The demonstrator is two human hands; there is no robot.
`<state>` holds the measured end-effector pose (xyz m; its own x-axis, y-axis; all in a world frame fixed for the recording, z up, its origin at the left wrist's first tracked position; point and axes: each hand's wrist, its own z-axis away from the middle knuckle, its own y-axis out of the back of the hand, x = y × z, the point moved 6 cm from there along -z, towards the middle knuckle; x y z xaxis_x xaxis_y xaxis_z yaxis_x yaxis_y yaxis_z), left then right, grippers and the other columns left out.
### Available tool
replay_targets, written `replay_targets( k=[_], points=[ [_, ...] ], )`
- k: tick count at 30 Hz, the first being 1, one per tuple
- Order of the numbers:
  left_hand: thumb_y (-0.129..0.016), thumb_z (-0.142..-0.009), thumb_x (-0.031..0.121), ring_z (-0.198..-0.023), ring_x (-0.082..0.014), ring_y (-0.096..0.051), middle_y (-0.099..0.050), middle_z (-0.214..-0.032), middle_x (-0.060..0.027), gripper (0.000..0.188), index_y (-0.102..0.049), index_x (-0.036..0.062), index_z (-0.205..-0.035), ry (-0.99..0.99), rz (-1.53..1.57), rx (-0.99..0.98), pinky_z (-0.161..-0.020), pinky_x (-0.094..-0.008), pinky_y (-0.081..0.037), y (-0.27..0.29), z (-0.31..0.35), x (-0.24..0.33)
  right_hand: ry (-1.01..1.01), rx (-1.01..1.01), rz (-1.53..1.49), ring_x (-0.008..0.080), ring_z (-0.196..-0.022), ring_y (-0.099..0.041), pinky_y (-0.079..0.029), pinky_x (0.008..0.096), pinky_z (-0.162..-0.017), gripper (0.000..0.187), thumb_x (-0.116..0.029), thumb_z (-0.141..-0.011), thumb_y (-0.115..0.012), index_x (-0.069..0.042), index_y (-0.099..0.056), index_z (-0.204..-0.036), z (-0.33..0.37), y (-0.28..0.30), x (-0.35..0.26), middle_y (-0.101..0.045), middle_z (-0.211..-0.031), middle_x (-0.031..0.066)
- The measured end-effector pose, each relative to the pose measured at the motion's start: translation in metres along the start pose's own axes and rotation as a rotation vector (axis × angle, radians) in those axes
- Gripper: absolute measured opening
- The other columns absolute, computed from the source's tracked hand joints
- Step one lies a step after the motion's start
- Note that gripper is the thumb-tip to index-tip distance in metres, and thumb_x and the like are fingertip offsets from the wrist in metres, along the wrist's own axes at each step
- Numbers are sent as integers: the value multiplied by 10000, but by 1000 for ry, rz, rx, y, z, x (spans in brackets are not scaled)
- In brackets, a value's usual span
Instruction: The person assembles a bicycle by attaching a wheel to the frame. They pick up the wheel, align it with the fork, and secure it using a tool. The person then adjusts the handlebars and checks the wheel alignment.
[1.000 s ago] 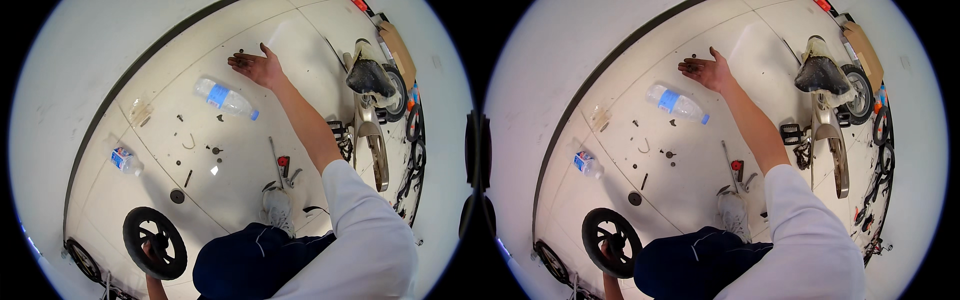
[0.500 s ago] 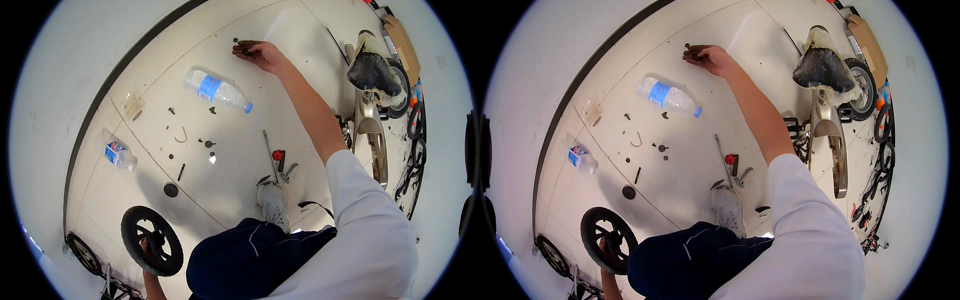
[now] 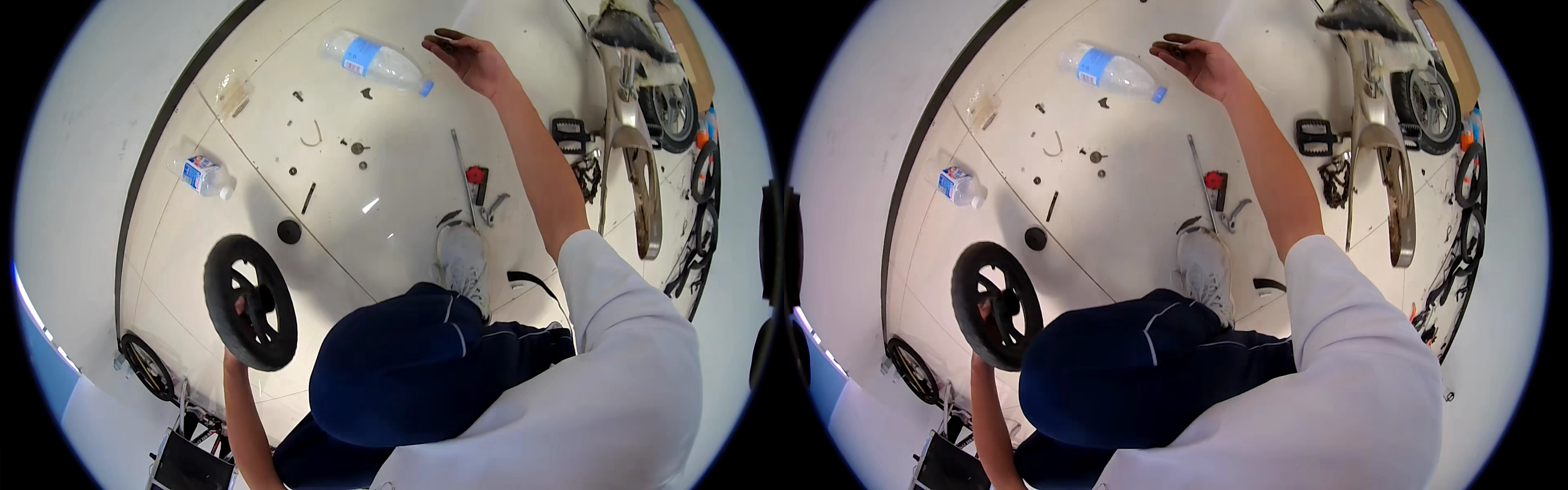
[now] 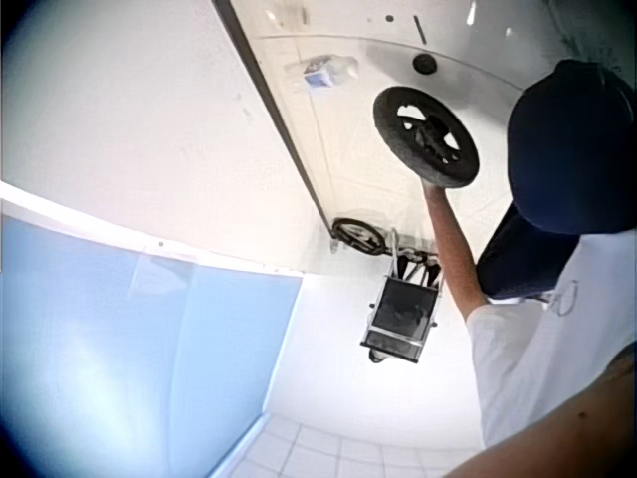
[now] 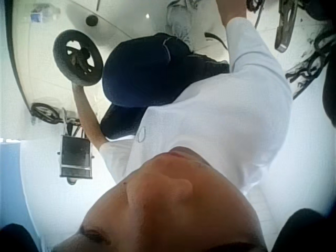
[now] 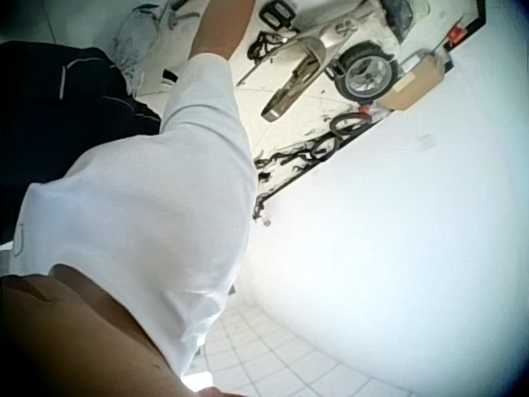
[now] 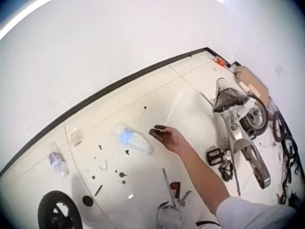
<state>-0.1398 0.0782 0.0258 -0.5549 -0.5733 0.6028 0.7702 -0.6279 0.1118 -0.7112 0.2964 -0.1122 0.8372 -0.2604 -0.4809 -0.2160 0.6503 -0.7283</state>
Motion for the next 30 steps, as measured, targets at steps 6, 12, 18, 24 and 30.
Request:
replay_targets(
  k=[6,12,18,24,30],
  points=[
    [-512,-953,362,-683,-168,-592,-624,-780,-48,297,-586,77,-998,18,131,-65,-633,-309,-480,-3,-19,10,-155,140,176,110,-622,-416,-305,268,-518,247,-219,-878,-598,3,-608,-986,60,50,46,-491,-685,18],
    [-466,-971,352,-679,-178,-586,-622,-760,-59,306,-589,73,-996,2,104,-188,-664,-315,-476,8,-41,-1,54,98,1404,223,-633,-605,-479,340,-606,391,-347,-776,-725,17,-636,-888,102,8,118,-661,-790,123],
    [-420,-978,335,-706,-193,-616,-631,-772,-88,343,-591,43,-1035,25,126,-239,-701,-327,-503,30,-52,-8,206,-12,1601,311,-742,-641,-497,395,-659,364,-321,-794,-709,3,-593,-914,90,-72,184,-658,-798,181],
    [-458,-983,308,-786,-186,-602,-624,-899,-68,279,-578,68,-1061,-191,125,-238,-754,-331,-497,26,-40,-12,294,123,1451,264,-659,-619,-469,354,-575,296,-250,-862,-659,28,-581,-929,84,-63,201,-635,-759,146],
    [-496,-973,280,-849,-155,-579,-589,-945,-48,249,-570,73,-1091,-338,84,-334,-765,-313,-488,30,-42,-13,-253,69,470,90,-597,-490,-393,247,-514,269,-241,-911,-632,23,-583,-924,127,-51,228,-587,-760,49]
  ],
)
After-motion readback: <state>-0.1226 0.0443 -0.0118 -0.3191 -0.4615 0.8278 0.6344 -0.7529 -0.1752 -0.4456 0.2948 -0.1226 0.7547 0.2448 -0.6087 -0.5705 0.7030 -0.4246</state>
